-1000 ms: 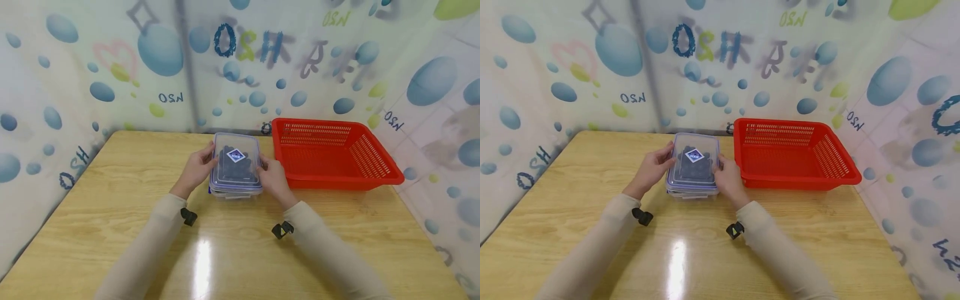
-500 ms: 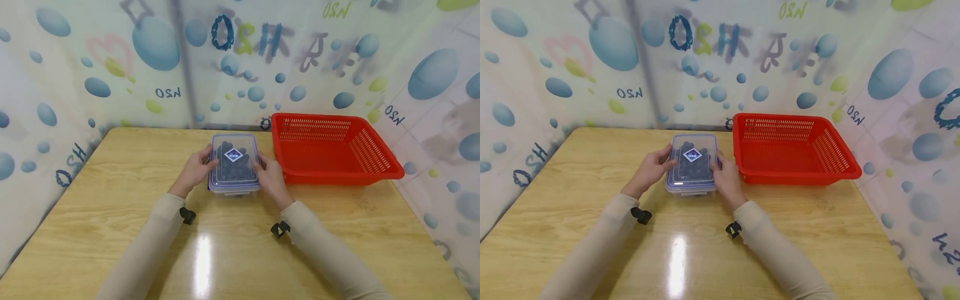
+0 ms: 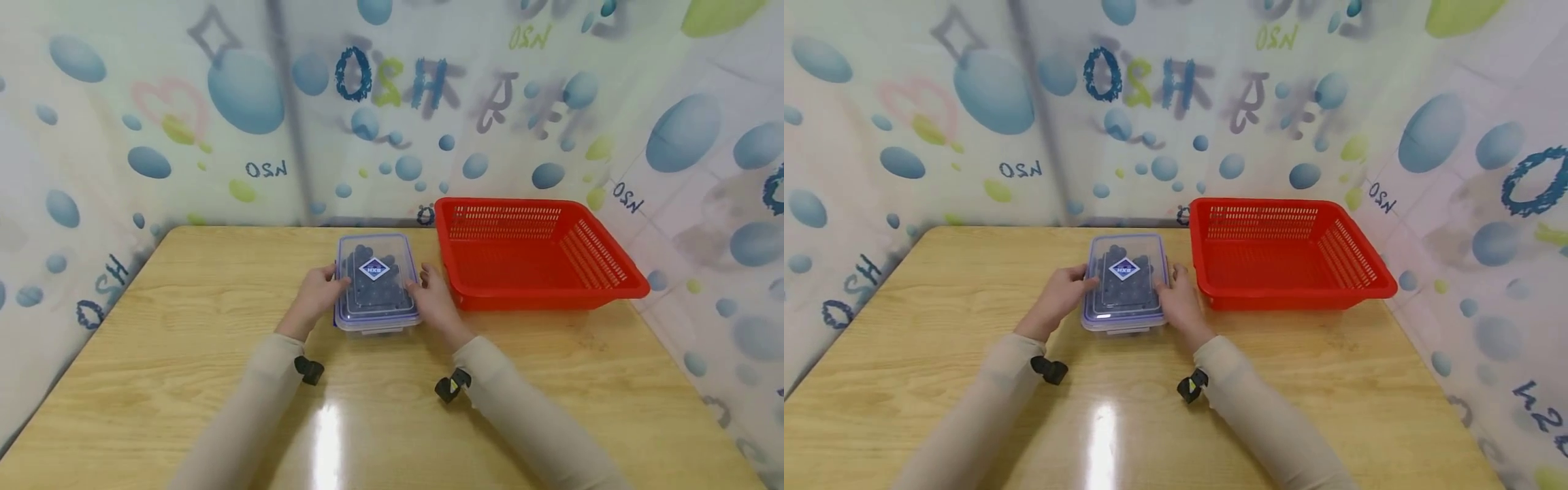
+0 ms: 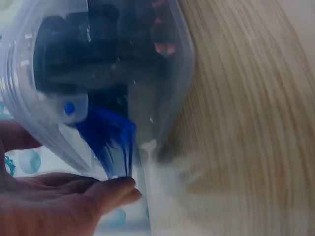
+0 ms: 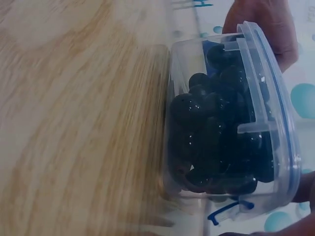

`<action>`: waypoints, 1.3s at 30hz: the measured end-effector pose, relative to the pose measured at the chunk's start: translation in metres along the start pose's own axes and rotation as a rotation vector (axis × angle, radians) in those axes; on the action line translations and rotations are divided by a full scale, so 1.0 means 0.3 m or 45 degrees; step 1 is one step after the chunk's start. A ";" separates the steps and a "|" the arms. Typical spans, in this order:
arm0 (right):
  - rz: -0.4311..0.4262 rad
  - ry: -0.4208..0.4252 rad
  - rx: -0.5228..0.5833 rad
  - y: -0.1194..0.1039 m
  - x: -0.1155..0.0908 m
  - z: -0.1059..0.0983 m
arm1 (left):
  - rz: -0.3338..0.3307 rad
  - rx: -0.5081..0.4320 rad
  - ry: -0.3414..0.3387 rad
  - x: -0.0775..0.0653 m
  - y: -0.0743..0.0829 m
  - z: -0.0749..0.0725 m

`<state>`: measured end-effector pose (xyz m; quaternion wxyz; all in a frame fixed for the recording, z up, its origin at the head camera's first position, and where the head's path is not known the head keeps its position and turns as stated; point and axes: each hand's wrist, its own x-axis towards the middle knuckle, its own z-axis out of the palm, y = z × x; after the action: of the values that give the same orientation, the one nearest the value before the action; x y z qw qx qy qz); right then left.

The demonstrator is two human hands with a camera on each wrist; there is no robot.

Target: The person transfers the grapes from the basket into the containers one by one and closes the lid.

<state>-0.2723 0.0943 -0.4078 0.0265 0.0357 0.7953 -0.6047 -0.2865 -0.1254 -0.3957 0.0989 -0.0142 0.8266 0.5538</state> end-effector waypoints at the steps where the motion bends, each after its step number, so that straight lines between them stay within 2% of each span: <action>1: 0.026 -0.006 0.033 0.002 0.000 -0.006 | -0.020 -0.015 0.006 0.001 0.003 0.005; 4: 0.130 -0.033 0.101 0.001 -0.006 -0.030 | -0.079 -0.046 0.005 0.013 0.004 0.013; 8: 0.192 -0.081 0.131 -0.002 -0.009 -0.051 | -0.133 -0.053 -0.012 0.030 0.005 0.011; 10: 0.187 -0.067 0.140 -0.002 -0.008 -0.051 | -0.143 -0.052 -0.017 0.034 0.008 0.007; 13: 0.100 0.019 0.054 0.003 0.001 -0.037 | -0.156 -0.080 -0.029 0.036 0.011 0.000; 17: -0.088 0.151 -0.178 -0.002 0.000 -0.008 | -0.169 -0.147 -0.039 0.034 0.008 -0.011; 21: -0.180 0.198 -0.275 -0.026 0.001 0.009 | -0.166 -0.173 -0.037 0.037 0.009 -0.024; 27: -0.130 0.201 -0.324 -0.034 0.008 0.010 | -0.164 -0.040 0.016 0.036 0.025 -0.033; 30: -0.112 0.182 -0.325 -0.026 0.004 0.009 | -0.124 0.057 0.083 0.025 0.039 -0.028; 35: -0.113 0.183 -0.314 -0.024 -0.008 0.005 | -0.061 0.127 0.153 0.003 0.064 -0.002; 39: -0.118 0.194 -0.319 -0.046 -0.007 0.000 | 0.029 0.242 0.235 0.001 0.090 0.015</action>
<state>-0.2715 0.0906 -0.3944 -0.0575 0.0411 0.8650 -0.4968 -0.2898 -0.1108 -0.3728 0.0170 -0.0464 0.8810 0.4705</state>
